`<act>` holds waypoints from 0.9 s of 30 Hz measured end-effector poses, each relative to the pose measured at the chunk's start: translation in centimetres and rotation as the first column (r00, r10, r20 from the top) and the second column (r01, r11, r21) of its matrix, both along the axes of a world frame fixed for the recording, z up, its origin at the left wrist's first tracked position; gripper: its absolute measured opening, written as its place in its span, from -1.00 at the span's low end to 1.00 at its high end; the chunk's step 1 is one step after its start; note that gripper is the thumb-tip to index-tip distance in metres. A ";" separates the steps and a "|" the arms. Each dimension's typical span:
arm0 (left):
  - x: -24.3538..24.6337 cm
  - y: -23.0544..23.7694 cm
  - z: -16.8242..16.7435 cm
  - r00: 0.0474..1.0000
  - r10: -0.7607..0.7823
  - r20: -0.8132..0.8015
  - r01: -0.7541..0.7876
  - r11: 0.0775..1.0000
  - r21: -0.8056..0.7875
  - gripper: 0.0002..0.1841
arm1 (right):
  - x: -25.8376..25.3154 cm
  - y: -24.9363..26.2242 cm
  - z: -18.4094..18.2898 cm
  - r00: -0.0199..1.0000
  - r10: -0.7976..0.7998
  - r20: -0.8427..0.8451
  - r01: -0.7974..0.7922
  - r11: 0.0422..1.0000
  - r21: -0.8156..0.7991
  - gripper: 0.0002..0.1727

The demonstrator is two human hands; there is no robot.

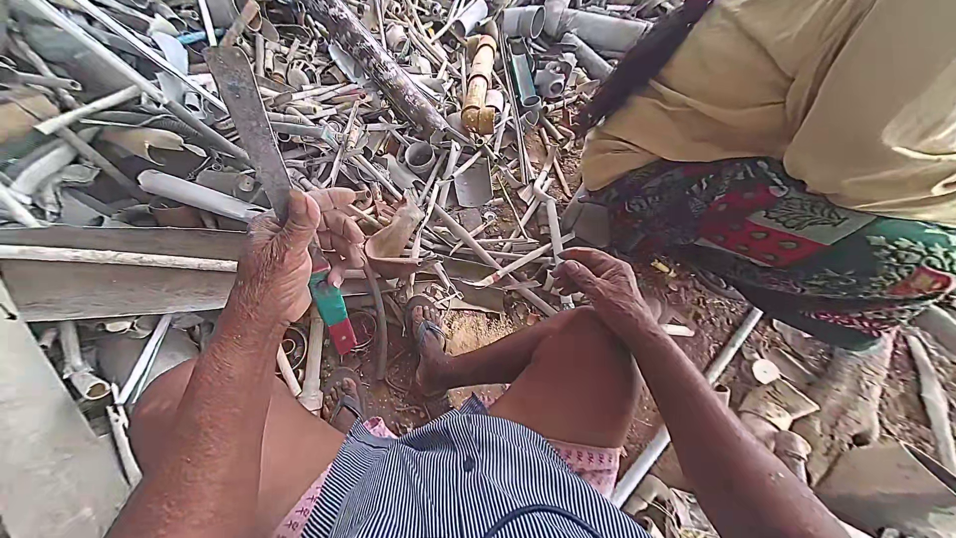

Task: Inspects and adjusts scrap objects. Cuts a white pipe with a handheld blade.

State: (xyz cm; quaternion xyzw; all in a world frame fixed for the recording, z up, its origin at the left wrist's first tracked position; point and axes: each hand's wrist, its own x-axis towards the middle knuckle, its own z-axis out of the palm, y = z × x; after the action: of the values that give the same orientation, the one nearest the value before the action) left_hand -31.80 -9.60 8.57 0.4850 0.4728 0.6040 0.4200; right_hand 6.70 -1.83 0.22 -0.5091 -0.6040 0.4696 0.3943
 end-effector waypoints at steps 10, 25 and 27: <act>0.9 0.4 1.7 0.999 -0.011 -0.040 0.012 1.000 0.025 -0.49 | -3.1 -3.8 -2.4 0.949 0.310 0.055 -0.307 0.950 -0.059 -0.74; -4.4 4.3 -1.3 0.998 0.055 -0.005 -0.055 0.992 -0.118 -0.52 | -9.7 0.0 0.5 0.654 0.670 0.352 -0.607 0.742 -0.285 -0.65; -6.6 5.2 -1.9 0.997 0.060 -0.039 -0.066 0.980 -0.187 -0.51 | -12.4 2.7 1.2 0.509 0.732 0.453 -0.627 0.676 -0.388 -0.64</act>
State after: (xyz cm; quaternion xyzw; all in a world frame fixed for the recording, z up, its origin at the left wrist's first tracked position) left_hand -38.36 -4.38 6.62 0.4379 0.5495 0.5617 0.4368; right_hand -5.70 0.88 1.39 -0.3785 -0.8002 0.4598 -0.0706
